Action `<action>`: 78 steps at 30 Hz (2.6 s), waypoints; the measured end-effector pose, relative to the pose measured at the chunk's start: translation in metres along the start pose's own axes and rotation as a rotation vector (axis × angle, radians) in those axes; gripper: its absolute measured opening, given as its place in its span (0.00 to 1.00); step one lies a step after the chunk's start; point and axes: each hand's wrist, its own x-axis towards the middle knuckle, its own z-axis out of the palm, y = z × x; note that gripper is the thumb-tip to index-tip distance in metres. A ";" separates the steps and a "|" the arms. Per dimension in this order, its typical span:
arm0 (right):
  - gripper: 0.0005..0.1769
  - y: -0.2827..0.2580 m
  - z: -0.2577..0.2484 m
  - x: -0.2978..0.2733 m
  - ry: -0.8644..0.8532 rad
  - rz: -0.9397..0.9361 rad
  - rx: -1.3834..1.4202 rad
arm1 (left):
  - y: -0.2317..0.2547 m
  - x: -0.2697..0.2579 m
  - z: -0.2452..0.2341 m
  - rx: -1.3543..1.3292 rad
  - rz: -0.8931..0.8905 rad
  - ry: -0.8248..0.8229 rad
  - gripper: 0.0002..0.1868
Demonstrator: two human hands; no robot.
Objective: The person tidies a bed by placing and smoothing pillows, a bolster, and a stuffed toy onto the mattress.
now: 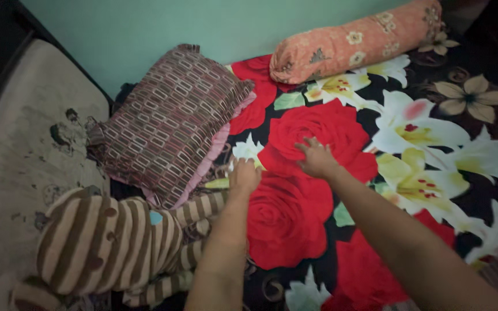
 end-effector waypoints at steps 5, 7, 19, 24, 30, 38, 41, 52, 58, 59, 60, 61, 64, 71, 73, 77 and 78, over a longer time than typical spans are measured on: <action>0.38 0.063 -0.003 -0.012 0.053 -0.010 -0.009 | 0.044 -0.009 0.010 -0.070 0.195 0.138 0.13; 0.38 0.098 -0.003 -0.008 0.102 -0.030 0.014 | 0.061 -0.005 0.012 -0.082 0.211 0.172 0.13; 0.37 0.324 -0.024 0.042 0.162 -0.175 0.112 | 0.213 0.032 0.028 -0.219 -0.076 0.225 0.14; 0.36 0.372 -0.037 0.081 0.174 -0.236 0.170 | 0.250 0.050 0.035 -0.296 -0.203 0.268 0.13; 0.33 0.389 -0.041 0.108 0.144 -0.116 0.275 | 0.243 0.088 0.056 -0.279 -0.172 0.211 0.13; 0.33 0.419 -0.041 0.156 0.238 -0.143 0.199 | 0.227 0.198 0.085 -0.375 -0.124 0.275 0.11; 0.33 0.437 -0.041 0.180 0.222 -0.054 0.252 | 0.223 0.243 0.100 -0.464 -0.174 0.211 0.11; 0.29 0.540 0.007 0.402 0.325 0.422 0.922 | 0.225 0.463 0.111 -0.326 -0.022 0.531 0.32; 0.39 0.536 -0.006 0.460 0.188 0.759 1.419 | 0.250 0.564 0.132 -0.665 -0.223 0.480 0.56; 0.39 0.533 -0.014 0.465 0.153 0.851 1.444 | 0.252 0.572 0.136 -0.669 -0.231 0.468 0.56; 0.39 0.527 -0.016 0.473 0.147 0.863 1.436 | 0.250 0.579 0.139 -0.599 -0.316 0.439 0.52; 0.37 0.524 -0.014 0.480 0.067 0.856 1.425 | 0.248 0.584 0.142 -0.528 -0.401 0.408 0.48; 0.33 0.538 0.002 0.503 -0.036 0.837 1.429 | 0.244 0.596 0.143 -0.528 -0.488 0.176 0.30; 0.16 0.539 0.029 0.484 0.458 0.597 1.565 | 0.233 0.539 0.122 -0.670 -0.168 0.512 0.24; 0.15 0.528 0.039 0.456 0.481 0.431 1.538 | 0.213 0.525 0.117 -0.567 -0.140 0.637 0.24; 0.11 0.491 0.048 0.419 0.322 0.368 1.399 | 0.166 0.488 0.123 -0.367 -0.091 0.848 0.25; 0.12 0.485 0.043 0.415 0.202 0.439 1.247 | 0.159 0.479 0.125 -0.369 -0.085 0.857 0.25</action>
